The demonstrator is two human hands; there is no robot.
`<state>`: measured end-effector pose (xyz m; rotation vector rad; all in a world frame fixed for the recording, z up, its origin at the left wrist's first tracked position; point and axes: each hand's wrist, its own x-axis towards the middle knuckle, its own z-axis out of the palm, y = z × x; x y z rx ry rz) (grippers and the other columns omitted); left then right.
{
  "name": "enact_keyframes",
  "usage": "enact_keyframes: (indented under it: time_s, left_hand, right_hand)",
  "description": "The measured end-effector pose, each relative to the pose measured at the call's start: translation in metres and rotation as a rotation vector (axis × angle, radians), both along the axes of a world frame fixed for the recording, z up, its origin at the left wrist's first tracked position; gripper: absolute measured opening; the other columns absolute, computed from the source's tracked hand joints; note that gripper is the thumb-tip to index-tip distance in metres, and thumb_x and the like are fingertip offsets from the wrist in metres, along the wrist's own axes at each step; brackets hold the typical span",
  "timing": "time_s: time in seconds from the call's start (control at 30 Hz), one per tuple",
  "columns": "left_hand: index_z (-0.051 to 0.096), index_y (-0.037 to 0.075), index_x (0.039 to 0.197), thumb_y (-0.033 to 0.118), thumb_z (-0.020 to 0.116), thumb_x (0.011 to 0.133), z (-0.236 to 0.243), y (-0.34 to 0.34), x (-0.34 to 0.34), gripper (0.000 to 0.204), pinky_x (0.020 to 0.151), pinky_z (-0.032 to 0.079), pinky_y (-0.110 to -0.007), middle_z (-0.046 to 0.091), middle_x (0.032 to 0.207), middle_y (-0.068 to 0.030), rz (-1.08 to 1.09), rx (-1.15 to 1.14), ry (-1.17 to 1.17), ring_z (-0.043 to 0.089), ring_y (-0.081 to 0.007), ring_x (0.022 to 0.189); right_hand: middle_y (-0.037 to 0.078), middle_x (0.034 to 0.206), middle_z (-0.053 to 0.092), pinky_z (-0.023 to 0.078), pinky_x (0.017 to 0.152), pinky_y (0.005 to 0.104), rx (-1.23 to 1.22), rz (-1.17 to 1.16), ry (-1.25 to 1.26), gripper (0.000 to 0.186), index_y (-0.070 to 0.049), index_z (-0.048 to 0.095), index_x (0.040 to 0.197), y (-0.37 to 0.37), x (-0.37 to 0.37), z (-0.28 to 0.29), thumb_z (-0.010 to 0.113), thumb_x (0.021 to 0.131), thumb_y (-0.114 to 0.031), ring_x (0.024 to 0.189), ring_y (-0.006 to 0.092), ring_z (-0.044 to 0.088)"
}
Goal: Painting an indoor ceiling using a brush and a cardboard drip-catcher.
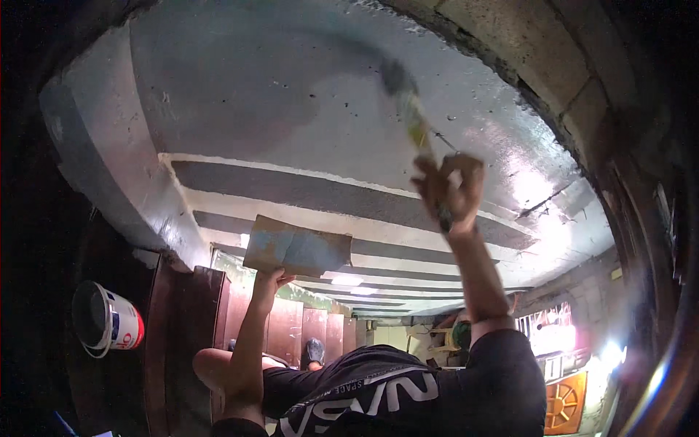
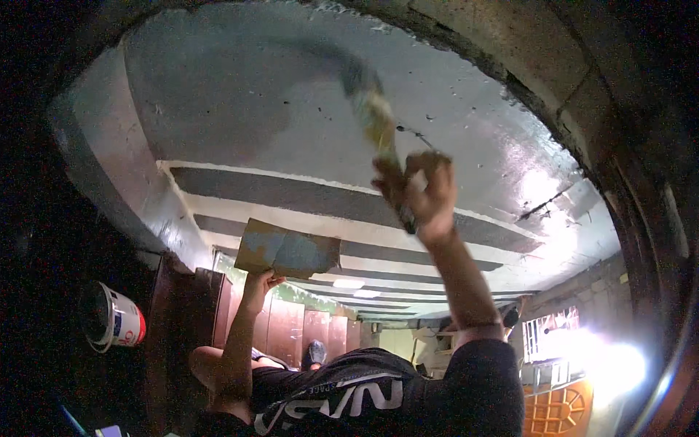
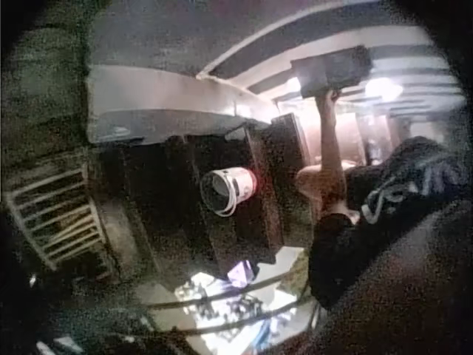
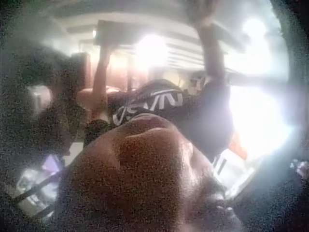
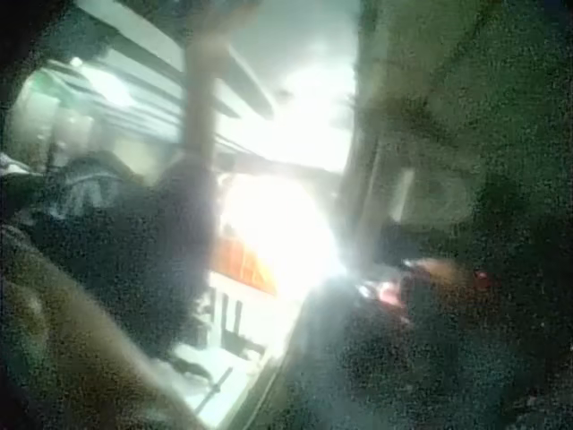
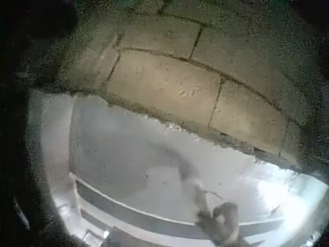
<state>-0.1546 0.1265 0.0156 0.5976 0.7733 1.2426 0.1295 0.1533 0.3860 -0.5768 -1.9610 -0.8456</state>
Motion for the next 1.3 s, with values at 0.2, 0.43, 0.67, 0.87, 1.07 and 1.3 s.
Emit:
enact_keyframes:
  time_s: [0.2,0.43,0.67,0.87,1.07,1.3]
  left_hand:
    - [0.061,0.003,0.110,0.007,0.056,0.090,-0.008,0.009,-0.004,0.021,0.085,0.058,-0.041,0.067,0.101,-0.0096,0.004,0.053,-0.015,0.068,-0.0235,0.090]
    - [0.060,0.004,0.114,0.010,0.057,0.089,-0.020,0.007,-0.012,0.025,0.086,0.057,-0.041,0.067,0.103,-0.0082,0.012,0.015,0.032,0.067,-0.0218,0.092]
    - [0.054,0.004,0.122,0.008,0.057,0.090,-0.031,0.003,-0.016,0.033,0.087,0.057,-0.042,0.065,0.109,-0.0100,-0.014,-0.006,0.020,0.067,-0.0236,0.092]
    - [0.052,0.001,0.122,0.003,0.055,0.090,-0.018,-0.001,-0.017,0.032,0.081,0.061,-0.039,0.062,0.103,-0.0108,0.041,-0.025,-0.022,0.067,-0.0230,0.087]
    - [0.056,0.003,0.120,0.006,0.056,0.090,-0.022,-0.002,-0.021,0.030,0.087,0.057,-0.043,0.066,0.105,-0.0107,0.032,-0.008,0.011,0.068,-0.0239,0.091]
    - [0.056,0.001,0.120,0.007,0.057,0.089,-0.016,-0.008,-0.027,0.031,0.086,0.057,-0.043,0.067,0.107,-0.0119,0.032,-0.014,0.052,0.068,-0.0255,0.093]
  right_hand:
    - [0.012,0.116,0.058,0.052,0.081,0.0378,0.040,-0.275,-0.184,0.040,-0.015,0.068,0.114,0.026,0.007,0.047,0.074,0.075,-0.005,0.102,0.0284,0.059]
    - [0.011,0.097,0.060,0.058,0.066,0.0355,-0.321,0.066,-0.388,0.024,-0.004,0.062,0.101,-0.001,-0.014,-0.073,0.075,0.082,-0.012,0.087,0.0230,0.066]
    - [0.011,0.103,0.065,0.055,0.076,0.0313,-1.328,0.366,0.334,0.017,-0.003,0.058,0.110,0.002,-0.008,-0.027,0.061,0.095,-0.011,0.091,0.0198,0.065]
    - [0.009,0.107,0.063,0.056,0.074,0.0318,0.188,0.005,-0.180,0.034,-0.010,0.068,0.101,0.021,-0.006,0.067,0.082,0.071,-0.002,0.097,0.0214,0.064]
    - [0.007,0.098,0.062,0.050,0.080,0.0391,-0.245,-0.020,-0.276,0.024,-0.015,0.069,0.104,0.022,-0.033,-0.005,0.075,0.081,-0.021,0.095,0.0264,0.059]
    - [0.009,0.096,0.060,0.050,0.084,0.0405,-0.425,0.134,-0.488,0.021,-0.010,0.061,0.101,0.010,-0.054,-0.077,0.071,0.083,-0.013,0.093,0.0259,0.058]
